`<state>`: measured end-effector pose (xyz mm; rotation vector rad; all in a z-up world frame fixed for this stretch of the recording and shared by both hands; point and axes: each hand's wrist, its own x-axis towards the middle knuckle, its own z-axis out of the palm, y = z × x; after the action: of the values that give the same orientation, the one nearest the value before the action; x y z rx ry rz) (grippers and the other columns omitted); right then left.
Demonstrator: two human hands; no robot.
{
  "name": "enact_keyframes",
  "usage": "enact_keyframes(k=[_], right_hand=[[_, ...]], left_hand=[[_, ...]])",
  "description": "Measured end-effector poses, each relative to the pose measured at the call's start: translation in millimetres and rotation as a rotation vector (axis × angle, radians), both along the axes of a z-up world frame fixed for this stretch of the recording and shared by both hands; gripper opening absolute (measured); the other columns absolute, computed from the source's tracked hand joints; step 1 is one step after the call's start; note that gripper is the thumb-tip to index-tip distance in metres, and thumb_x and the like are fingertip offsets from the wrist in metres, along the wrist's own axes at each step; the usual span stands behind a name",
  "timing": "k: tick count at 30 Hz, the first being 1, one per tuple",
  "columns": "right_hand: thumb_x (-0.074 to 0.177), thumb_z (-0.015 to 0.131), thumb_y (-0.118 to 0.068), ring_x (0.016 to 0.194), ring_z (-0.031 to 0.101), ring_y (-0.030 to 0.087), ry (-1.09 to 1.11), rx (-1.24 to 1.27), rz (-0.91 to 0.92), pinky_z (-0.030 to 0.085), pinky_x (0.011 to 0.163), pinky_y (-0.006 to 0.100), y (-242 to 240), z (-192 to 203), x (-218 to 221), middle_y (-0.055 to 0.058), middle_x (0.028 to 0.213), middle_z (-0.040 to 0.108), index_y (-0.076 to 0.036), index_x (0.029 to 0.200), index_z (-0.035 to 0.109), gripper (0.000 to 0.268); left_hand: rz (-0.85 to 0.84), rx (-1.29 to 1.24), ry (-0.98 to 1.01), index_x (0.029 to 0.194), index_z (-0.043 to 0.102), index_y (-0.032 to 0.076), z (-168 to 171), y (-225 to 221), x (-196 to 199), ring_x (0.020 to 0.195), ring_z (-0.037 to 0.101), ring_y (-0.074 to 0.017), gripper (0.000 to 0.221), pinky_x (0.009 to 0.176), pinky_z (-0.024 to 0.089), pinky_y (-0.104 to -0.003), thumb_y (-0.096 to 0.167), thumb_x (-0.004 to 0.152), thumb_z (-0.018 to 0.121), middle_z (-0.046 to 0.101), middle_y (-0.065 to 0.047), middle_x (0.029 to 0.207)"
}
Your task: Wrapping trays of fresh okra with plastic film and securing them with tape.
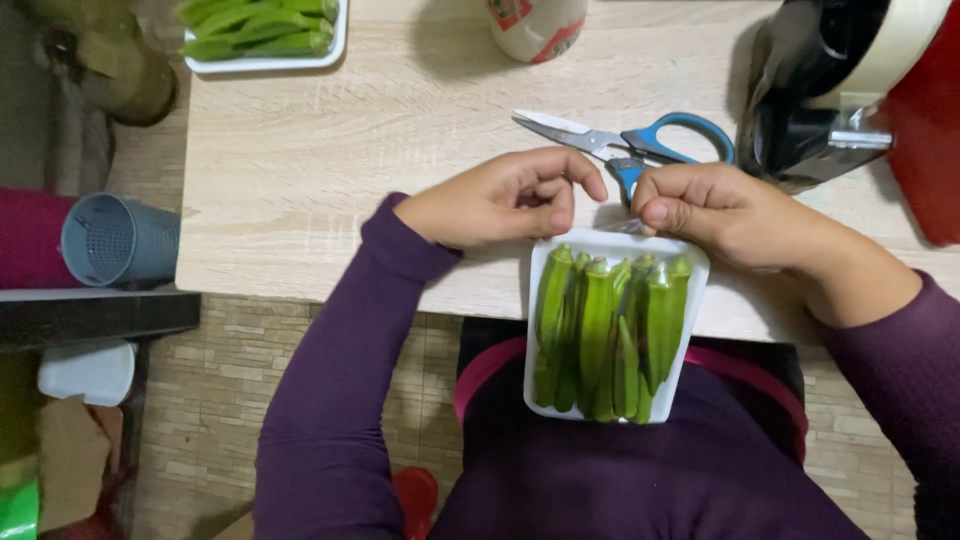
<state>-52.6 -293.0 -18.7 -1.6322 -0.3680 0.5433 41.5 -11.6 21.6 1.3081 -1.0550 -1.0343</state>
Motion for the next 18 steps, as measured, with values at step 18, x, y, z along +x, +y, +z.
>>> enact_keyframes(k=[18], right_hand=[[0.104, 0.063, -0.022, 0.056, 0.043, 0.009, 0.323, 0.095, -0.194, 0.034, 0.047, 0.024, -2, 3, 0, -0.001, 0.068, 0.051, -0.009, 0.081, 0.058, 0.026]], left_hand=[[0.314, 0.111, 0.481, 0.138, 0.055, 0.006, -24, -12, -37, 0.081, 0.056, -0.0051, 0.038, 0.077, 0.046, -0.020, 0.016, 0.102, 0.063, 0.056, 0.005, 0.085]])
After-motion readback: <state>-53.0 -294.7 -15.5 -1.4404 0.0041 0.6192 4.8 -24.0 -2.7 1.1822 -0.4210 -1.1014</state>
